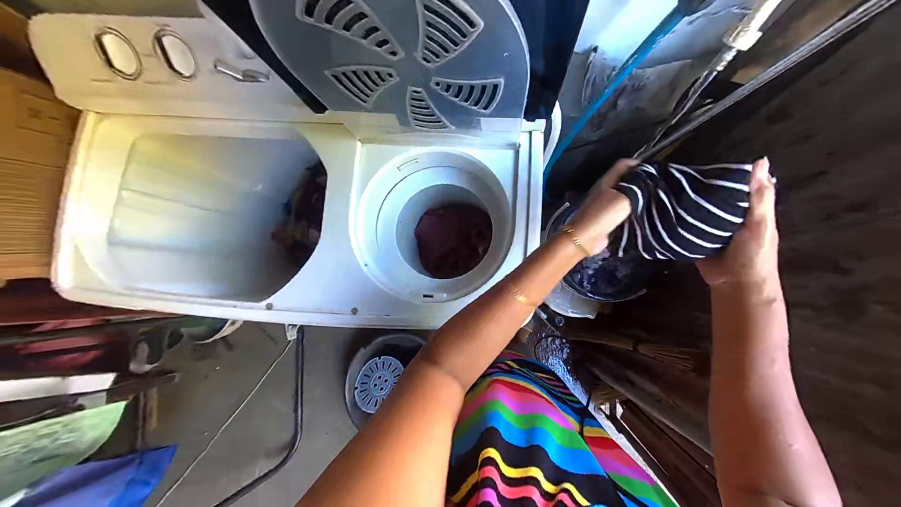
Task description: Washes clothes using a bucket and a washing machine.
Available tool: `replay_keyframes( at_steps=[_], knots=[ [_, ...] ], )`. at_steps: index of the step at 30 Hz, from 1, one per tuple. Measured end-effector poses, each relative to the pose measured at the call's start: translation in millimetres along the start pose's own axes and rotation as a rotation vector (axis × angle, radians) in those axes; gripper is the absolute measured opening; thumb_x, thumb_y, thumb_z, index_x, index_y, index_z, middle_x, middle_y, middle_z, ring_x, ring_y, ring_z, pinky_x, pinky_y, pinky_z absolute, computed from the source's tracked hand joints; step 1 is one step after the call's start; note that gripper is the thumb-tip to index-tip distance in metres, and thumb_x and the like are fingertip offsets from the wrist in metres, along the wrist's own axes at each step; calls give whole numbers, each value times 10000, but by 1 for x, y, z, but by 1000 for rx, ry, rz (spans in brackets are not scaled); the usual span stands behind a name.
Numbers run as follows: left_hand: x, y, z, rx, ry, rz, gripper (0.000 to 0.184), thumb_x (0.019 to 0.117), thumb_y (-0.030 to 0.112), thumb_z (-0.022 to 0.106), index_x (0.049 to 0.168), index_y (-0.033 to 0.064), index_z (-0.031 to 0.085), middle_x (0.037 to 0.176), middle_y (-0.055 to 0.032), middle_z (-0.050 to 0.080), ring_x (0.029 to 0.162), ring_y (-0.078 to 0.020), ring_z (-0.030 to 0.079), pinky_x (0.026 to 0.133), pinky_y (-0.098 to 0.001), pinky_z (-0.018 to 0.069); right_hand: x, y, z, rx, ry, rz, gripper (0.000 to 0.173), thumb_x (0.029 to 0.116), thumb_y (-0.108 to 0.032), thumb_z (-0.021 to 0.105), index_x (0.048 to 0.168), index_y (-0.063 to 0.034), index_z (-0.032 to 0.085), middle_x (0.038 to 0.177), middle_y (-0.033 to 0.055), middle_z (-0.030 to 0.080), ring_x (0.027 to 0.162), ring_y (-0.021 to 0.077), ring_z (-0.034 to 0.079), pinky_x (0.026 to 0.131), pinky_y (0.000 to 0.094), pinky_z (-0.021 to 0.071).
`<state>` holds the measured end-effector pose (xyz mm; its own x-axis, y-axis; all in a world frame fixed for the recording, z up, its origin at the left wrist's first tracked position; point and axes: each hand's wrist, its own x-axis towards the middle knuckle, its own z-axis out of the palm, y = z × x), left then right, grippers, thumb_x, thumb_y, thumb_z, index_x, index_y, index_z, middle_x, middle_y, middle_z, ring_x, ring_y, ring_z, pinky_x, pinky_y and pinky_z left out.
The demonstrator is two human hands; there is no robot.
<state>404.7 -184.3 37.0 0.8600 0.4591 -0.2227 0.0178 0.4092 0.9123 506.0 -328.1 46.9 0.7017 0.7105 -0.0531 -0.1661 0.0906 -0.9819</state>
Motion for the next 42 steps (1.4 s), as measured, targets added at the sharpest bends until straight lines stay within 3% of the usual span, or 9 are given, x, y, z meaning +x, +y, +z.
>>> replay_keyframes(
  at_steps=[6,9,13,18,22,28,32,37,42],
  knots=[
    [-101,94,-93,-217,131,376,419,1086,121,388,1503,81,399,1352,-109,606,1215,-217,615,1018,-439,547,16,-13,109,140,-526,303,881,938,-811,19,1471,-276,472,1313,58,681,1163,254,679,889,510,612],
    [-133,103,-140,-344,337,428,326,1114,192,326,1348,117,541,1177,-66,692,1103,-176,676,954,-399,584,18,12,141,-188,-480,138,843,982,-612,532,1658,-301,137,1617,76,390,1365,292,543,938,553,597],
    [-166,92,-167,-367,420,433,278,1122,160,325,1279,85,542,1166,-49,661,1112,-131,649,984,-333,554,12,53,195,-406,-512,-411,871,758,-374,906,1433,-13,492,1459,208,507,1295,291,571,979,432,578],
    [-141,55,-231,-340,648,264,299,1116,276,385,1341,138,526,1156,-67,686,1086,-188,672,937,-429,579,25,74,233,-630,-519,-512,227,996,-208,670,1130,-36,733,1148,123,737,1026,234,727,905,452,603],
    [-140,22,-271,125,636,-19,494,1096,189,440,1581,196,344,1460,-37,560,1290,-161,576,1049,-414,517,38,76,247,-735,-650,-381,215,1011,-124,600,1137,-3,726,1029,167,749,971,312,729,919,555,560],
    [-137,22,-293,857,492,-283,502,882,7,732,1357,-21,573,1299,-242,632,1217,-344,615,1050,-554,486,56,48,272,-580,-590,-460,184,1010,-98,582,1104,3,705,1004,122,735,888,199,714,846,403,584],
    [-126,49,-310,986,463,-169,470,880,-37,691,1336,71,654,1297,-191,668,1212,-317,639,1047,-549,496,73,47,281,-730,-640,-388,194,1009,-118,581,1092,2,708,1009,154,727,933,278,704,879,500,552],
    [-124,65,-306,744,541,261,263,880,-44,672,1139,-1,673,1089,-72,699,1000,-85,660,906,-301,558,63,44,270,-542,-453,-483,173,1016,-120,583,1095,-10,692,942,84,714,821,137,675,774,327,557],
    [-154,67,-294,1344,226,-277,415,829,-63,746,1233,-10,669,1251,-313,622,1196,-519,567,995,-703,441,14,82,242,-701,-815,-413,199,984,-103,655,1132,-1,741,1141,148,733,1065,267,709,988,483,554]
  ],
)
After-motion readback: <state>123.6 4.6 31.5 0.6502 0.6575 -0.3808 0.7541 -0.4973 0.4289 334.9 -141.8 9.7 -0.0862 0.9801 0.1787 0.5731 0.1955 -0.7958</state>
